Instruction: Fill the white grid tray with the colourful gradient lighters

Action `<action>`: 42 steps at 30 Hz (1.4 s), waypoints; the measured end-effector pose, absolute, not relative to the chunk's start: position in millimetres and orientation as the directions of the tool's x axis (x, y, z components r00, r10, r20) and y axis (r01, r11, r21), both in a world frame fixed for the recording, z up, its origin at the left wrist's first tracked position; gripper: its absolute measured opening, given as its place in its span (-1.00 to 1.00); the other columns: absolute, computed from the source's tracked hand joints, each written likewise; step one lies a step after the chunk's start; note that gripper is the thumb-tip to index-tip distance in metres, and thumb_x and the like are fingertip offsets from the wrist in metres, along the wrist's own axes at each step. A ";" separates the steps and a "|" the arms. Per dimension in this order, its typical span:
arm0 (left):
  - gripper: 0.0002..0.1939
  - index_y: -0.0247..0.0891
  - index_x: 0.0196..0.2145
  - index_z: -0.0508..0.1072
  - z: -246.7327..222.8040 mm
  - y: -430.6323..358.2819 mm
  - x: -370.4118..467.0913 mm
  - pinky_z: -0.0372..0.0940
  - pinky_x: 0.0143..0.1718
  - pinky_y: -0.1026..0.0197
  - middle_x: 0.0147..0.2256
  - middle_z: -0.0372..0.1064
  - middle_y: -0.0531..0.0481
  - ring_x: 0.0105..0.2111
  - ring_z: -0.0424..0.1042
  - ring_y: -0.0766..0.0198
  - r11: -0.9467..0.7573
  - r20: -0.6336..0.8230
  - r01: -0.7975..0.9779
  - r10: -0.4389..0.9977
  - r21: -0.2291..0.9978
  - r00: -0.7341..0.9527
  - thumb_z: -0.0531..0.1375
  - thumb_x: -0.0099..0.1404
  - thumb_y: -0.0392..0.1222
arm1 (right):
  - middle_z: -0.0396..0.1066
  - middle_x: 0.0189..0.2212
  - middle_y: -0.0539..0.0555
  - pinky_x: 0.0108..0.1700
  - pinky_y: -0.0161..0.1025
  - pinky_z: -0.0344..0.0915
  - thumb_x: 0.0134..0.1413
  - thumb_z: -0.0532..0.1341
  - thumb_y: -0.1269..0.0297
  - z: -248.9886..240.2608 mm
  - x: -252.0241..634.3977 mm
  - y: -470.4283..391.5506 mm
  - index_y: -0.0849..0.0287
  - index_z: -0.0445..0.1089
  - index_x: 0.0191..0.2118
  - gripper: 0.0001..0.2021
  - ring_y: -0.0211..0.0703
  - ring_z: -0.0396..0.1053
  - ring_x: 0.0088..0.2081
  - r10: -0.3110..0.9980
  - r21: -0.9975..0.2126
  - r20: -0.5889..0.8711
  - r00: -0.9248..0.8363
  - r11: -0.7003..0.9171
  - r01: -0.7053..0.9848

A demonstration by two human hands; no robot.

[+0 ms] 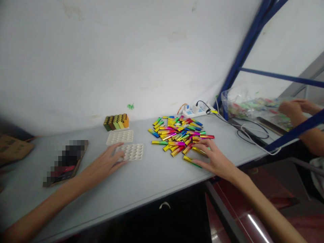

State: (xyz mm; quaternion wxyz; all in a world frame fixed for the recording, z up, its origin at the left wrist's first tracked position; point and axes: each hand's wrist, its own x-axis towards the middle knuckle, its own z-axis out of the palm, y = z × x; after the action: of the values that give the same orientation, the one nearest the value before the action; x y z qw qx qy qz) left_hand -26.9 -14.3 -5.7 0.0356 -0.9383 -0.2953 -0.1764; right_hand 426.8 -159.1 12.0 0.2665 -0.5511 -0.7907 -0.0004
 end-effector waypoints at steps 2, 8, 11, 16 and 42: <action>-0.65 -0.22 -0.16 0.46 -6.9 -2.2 -18.6 0.34 0.17 -0.22 0.13 0.34 -0.29 0.14 0.34 -0.11 -0.842 0.360 0.537 0.519 0.058 0.775 0.06 0.52 0.10 | 0.44 0.02 0.23 0.12 0.06 0.43 0.29 0.29 0.07 -8.1 425.0 -169.0 0.06 0.43 0.13 -0.64 0.10 0.44 0.08 0.880 -0.261 0.414 -0.232 0.359 0.896; -0.61 -0.22 -0.17 0.42 -14.1 6.8 -9.1 0.35 0.15 -0.16 0.01 0.43 -0.23 0.05 0.40 -0.06 -0.838 0.469 0.528 0.524 0.137 0.711 0.17 0.43 0.20 | 0.50 -0.04 0.20 0.05 0.07 0.41 0.37 0.22 0.19 -19.7 406.5 -147.7 0.03 0.51 0.05 -0.77 0.10 0.45 0.05 0.845 -0.140 0.450 -0.290 0.387 0.911; -0.61 -0.22 -0.12 0.43 -14.6 0.3 -13.6 0.33 0.18 -0.15 0.07 0.39 -0.24 0.10 0.39 -0.06 -0.830 0.477 0.533 0.540 0.164 0.694 0.20 0.41 0.19 | 0.45 0.03 0.22 0.12 0.09 0.41 0.35 0.23 0.22 -9.9 402.9 -133.0 0.02 0.47 0.12 -0.72 0.09 0.42 0.10 0.832 -0.177 0.464 -0.305 0.424 0.888; -0.59 -0.21 0.03 0.42 -5.6 -7.1 -17.3 0.29 0.23 -0.17 0.13 0.36 -0.26 0.16 0.36 -0.08 -0.805 0.454 0.566 0.577 0.177 0.678 0.22 0.38 0.11 | 0.47 -0.01 0.19 0.07 0.07 0.43 0.39 0.17 0.28 3.7 392.1 -113.2 0.03 0.48 0.09 -0.75 0.06 0.45 0.03 0.825 -0.096 0.365 -0.431 0.494 0.864; -0.66 -0.22 0.11 0.48 -17.0 -34.3 0.2 0.29 0.27 -0.16 0.14 0.32 -0.24 0.20 0.29 -0.06 -0.822 0.431 0.527 0.565 0.215 0.704 0.23 0.44 -0.08 | 0.42 -0.43 0.03 -0.38 -0.23 0.26 0.20 0.32 -0.08 57.9 262.5 -36.3 0.15 0.50 -0.26 -0.65 -0.19 0.32 -0.43 0.894 -0.821 0.448 -0.024 0.422 0.385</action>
State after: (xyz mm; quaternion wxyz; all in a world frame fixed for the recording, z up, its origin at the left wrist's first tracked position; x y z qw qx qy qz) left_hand 0.2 -34.3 -17.0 -0.0379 -0.9223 -0.2961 -0.2456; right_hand 262.5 -36.3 57.9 0.5107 -0.4765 -0.6708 0.2492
